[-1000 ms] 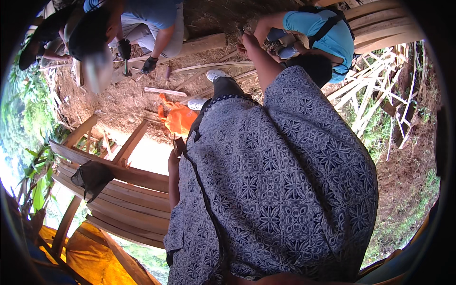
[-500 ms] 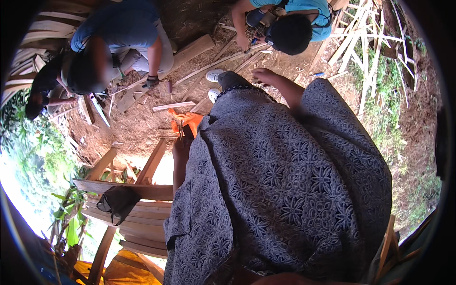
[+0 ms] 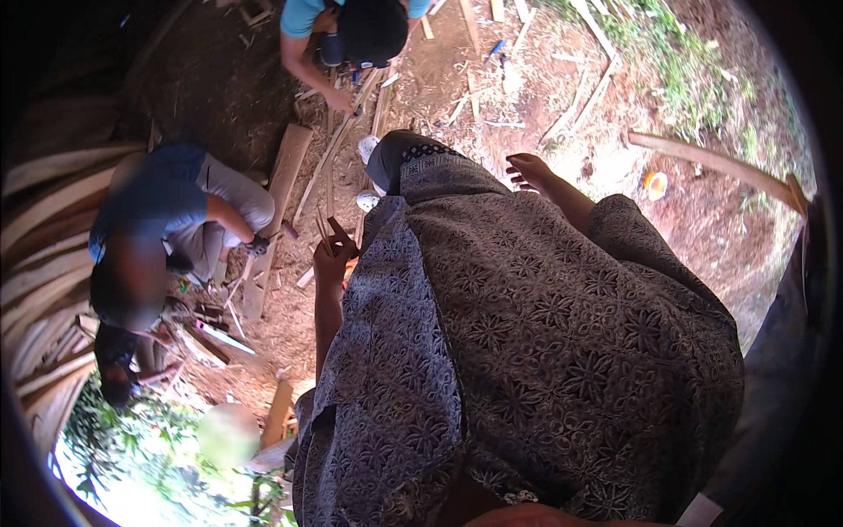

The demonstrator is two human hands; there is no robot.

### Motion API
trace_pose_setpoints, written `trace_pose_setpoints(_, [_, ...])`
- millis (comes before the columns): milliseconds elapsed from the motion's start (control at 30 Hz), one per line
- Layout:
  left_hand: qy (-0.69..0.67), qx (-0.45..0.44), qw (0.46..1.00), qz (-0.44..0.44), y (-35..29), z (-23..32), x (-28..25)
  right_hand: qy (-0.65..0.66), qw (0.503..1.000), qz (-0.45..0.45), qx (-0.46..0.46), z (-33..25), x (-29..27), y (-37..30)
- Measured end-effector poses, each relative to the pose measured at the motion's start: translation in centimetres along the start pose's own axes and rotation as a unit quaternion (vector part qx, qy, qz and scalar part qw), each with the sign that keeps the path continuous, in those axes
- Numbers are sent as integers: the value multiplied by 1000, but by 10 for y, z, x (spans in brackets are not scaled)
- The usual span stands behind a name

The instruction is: The person sits on the ground and uses a knife to shave thin strips from a small piece of wood held in their left hand. They repeatedly scrape the blade along the wood to create fine shavings, occasionally inspecting the result.

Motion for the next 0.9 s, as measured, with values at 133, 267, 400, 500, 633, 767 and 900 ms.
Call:
trace_pose_setpoints(133, [11, 85, 993, -83, 48, 80, 52, 95, 967, 88, -221, -49, -17, -68])
trace_pose_setpoints(267, [-25, 173, 972, -157, 69, 192, 110, 48, 925, -51, -373, -133, 38, -153])
trace_pose_setpoints(400, [10, 214, 948, -234, 60, 273, 174, 63, 900, -132, -411, -156, 51, -227])
trace_pose_setpoints(500, [-7, 234, 940, -248, 64, 309, 208, 97, 882, -173, -427, -165, 26, -223])
trace_pose_setpoints(633, [51, 236, 935, -260, 87, 339, 259, 121, 872, -202, -430, -182, -22, -203])
trace_pose_setpoints(767, [89, 209, 940, -254, 120, 384, 325, 146, 890, -223, -369, -212, -78, -154])
trace_pose_setpoints(900, [19, 196, 939, -282, 179, 424, 403, 153, 886, -263, -349, -251, -162, -123])
Point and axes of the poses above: each hand's wrist, its own y-axis towards the middle knuckle, its own x-axis out of the palm, z = x × y, the point moved 10 cm from there along y, towards the middle knuckle, and after that the axes turned 11 degrees about x, right-handed, at the moved point
